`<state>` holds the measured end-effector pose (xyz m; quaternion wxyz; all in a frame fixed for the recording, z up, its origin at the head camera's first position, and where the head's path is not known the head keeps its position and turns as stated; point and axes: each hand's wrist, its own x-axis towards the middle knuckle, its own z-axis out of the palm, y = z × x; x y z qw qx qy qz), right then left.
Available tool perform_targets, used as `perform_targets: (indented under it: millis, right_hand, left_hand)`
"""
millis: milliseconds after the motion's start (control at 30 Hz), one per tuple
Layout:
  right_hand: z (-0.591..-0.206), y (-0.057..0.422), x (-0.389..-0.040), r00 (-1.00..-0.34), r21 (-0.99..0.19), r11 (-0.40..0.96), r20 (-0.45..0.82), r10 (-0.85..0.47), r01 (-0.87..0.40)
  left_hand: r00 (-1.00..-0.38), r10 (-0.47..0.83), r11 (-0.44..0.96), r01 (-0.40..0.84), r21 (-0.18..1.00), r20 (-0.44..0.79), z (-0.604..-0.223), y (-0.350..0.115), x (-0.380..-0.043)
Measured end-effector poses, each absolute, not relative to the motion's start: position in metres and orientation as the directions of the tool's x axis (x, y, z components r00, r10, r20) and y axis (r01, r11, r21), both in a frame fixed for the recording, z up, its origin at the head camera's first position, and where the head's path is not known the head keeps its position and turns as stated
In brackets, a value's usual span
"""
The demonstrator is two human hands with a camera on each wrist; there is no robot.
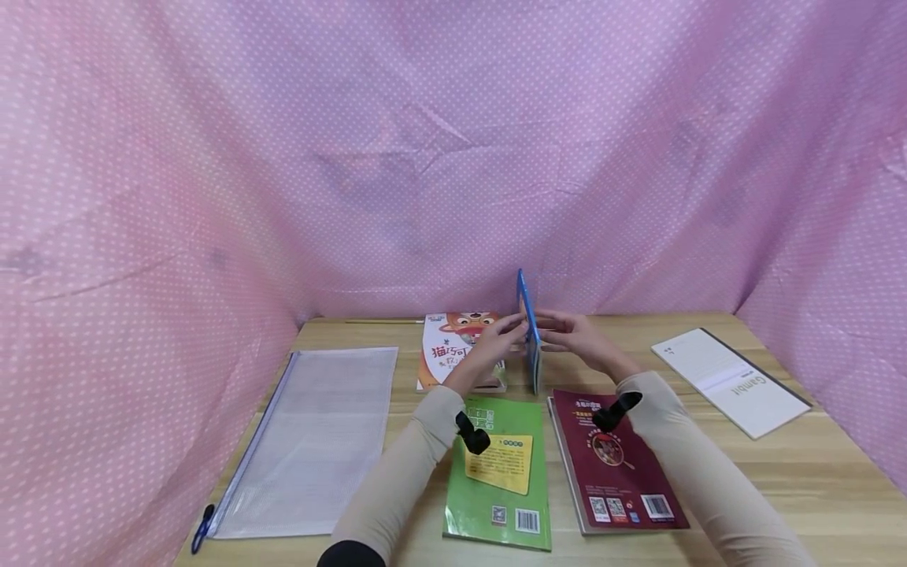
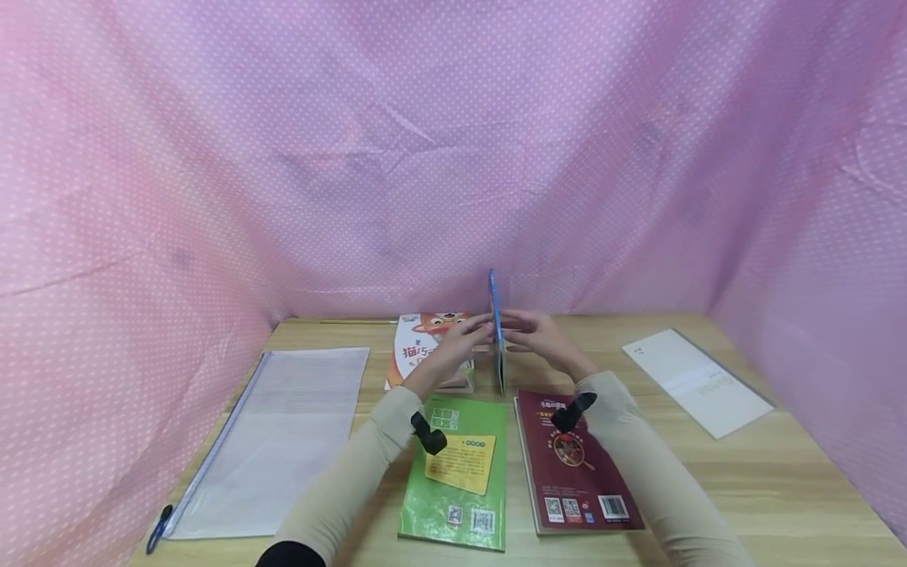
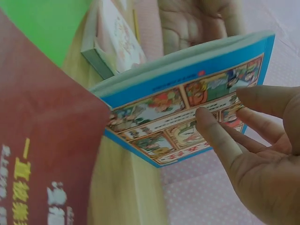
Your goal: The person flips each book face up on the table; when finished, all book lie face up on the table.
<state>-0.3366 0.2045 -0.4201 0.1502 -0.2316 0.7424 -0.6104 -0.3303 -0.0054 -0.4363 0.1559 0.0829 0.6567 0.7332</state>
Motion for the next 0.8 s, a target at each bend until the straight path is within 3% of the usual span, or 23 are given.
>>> perform_targets:
  millis: [267,800]
  right_hand:
    - [-0.429,0.190,-0.341,-0.837,-0.975,0.167,0.034,-0.546,-0.148]
    - [-0.443,0.176,-0.346,-0.845,-0.909,0.378,-0.060,-0.532,-0.174]
  left_hand:
    - [-0.940,0.334,-0.097,-0.105,0.990,-0.067,-0.437,-0.022,-0.331]
    - [-0.956,0.284,-0.132,-0.118,0.984,-0.077,-0.441,-0.046,-0.327]
